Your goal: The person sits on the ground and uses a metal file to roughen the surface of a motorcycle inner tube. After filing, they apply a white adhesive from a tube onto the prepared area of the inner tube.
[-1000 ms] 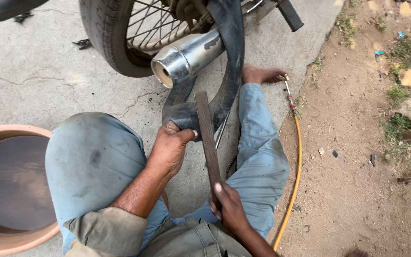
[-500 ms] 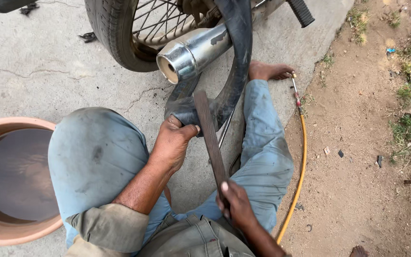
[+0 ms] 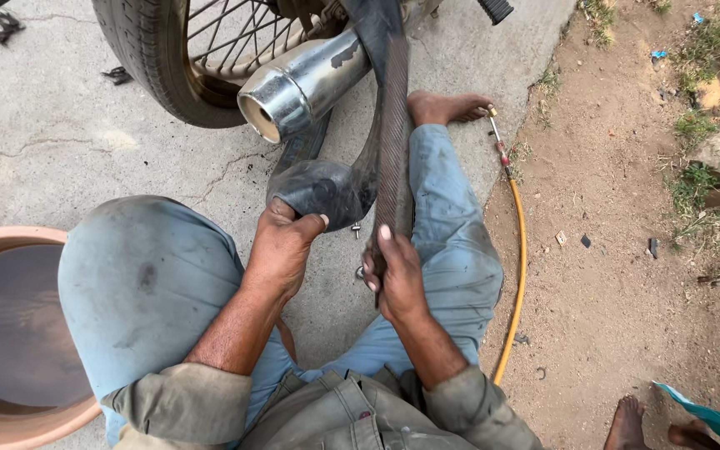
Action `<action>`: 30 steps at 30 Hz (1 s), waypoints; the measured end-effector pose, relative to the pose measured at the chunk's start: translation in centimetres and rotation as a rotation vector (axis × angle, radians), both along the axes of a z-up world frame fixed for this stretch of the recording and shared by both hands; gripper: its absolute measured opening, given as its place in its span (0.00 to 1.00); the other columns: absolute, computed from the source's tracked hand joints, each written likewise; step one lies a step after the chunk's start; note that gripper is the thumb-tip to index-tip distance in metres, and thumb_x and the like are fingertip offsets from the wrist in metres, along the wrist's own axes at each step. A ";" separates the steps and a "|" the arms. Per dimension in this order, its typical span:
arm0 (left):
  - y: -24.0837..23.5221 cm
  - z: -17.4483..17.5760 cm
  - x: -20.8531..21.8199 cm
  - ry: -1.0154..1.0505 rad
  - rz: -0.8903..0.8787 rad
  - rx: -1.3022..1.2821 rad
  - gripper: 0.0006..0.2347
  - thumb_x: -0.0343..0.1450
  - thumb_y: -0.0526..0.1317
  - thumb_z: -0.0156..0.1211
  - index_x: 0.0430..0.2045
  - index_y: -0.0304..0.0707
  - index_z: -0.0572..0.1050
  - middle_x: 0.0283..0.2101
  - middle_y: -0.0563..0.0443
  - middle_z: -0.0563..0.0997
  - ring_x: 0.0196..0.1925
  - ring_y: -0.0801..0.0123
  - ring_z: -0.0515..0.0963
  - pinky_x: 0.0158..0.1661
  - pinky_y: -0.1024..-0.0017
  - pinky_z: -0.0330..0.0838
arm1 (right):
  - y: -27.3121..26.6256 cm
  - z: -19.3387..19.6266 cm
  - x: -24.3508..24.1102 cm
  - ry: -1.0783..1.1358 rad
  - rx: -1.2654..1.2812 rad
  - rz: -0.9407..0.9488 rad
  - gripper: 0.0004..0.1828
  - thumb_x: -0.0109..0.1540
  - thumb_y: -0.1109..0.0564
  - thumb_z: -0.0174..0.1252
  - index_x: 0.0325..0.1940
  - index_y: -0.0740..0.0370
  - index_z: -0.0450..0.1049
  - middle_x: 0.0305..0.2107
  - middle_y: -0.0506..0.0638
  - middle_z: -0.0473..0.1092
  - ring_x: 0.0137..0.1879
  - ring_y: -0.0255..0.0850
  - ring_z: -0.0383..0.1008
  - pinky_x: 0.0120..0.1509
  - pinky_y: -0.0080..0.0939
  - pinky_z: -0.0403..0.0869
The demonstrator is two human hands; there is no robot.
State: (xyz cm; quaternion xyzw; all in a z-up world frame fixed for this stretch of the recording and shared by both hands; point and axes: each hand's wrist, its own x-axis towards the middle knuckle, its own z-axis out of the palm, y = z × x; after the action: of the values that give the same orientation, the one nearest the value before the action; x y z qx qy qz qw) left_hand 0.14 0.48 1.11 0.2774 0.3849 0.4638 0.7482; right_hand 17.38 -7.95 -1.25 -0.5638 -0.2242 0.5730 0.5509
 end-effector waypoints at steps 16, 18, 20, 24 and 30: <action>1.2 0.5 -1.6 -0.174 0.186 -0.262 0.19 0.77 0.50 0.48 0.51 0.31 0.71 0.51 0.47 0.79 0.51 0.64 0.78 0.54 0.56 0.71 | 1.0 6.7 5.3 -0.223 0.151 -0.206 0.30 0.65 0.37 0.53 0.62 0.58 0.62 0.53 0.45 0.69 0.57 0.37 0.69 0.60 0.43 0.67; 1.3 0.7 -1.7 -0.125 0.169 -0.254 0.17 0.77 0.49 0.49 0.48 0.30 0.71 0.49 0.46 0.80 0.49 0.63 0.78 0.53 0.56 0.71 | 1.5 8.2 5.2 0.359 -0.053 -0.397 0.36 0.65 0.30 0.41 0.55 0.65 0.68 0.43 0.56 0.78 0.45 0.49 0.79 0.50 0.55 0.74; 1.2 1.0 -1.9 -0.082 0.147 -0.250 0.17 0.77 0.48 0.50 0.46 0.29 0.71 0.47 0.44 0.80 0.48 0.63 0.79 0.52 0.57 0.72 | 1.7 7.5 5.7 0.358 0.167 -0.031 0.33 0.70 0.35 0.52 0.57 0.71 0.71 0.34 0.53 0.74 0.33 0.42 0.72 0.40 0.45 0.71; 2.5 1.2 -2.4 0.021 0.103 -0.299 0.16 0.75 0.47 0.52 0.43 0.27 0.72 0.45 0.42 0.83 0.48 0.66 0.82 0.53 0.61 0.74 | -0.2 2.4 4.5 0.239 0.098 0.106 0.26 0.72 0.41 0.61 0.52 0.71 0.70 0.24 0.47 0.65 0.22 0.33 0.60 0.25 0.36 0.62; 4.5 -0.2 -1.8 -0.044 0.198 -0.245 0.13 0.73 0.43 0.61 0.41 0.29 0.72 0.38 0.46 0.82 0.37 0.65 0.80 0.43 0.61 0.76 | 0.8 1.8 1.3 -0.134 0.111 0.114 0.22 0.65 0.52 0.61 0.58 0.69 0.72 0.27 0.45 0.65 0.26 0.29 0.61 0.27 0.31 0.62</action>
State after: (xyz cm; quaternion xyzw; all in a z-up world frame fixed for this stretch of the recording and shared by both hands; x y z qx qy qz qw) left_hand -1.61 4.98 0.89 0.1346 0.4473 0.4909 0.7354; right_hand 18.72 -7.13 0.59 -0.5560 -0.3235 0.5511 0.5315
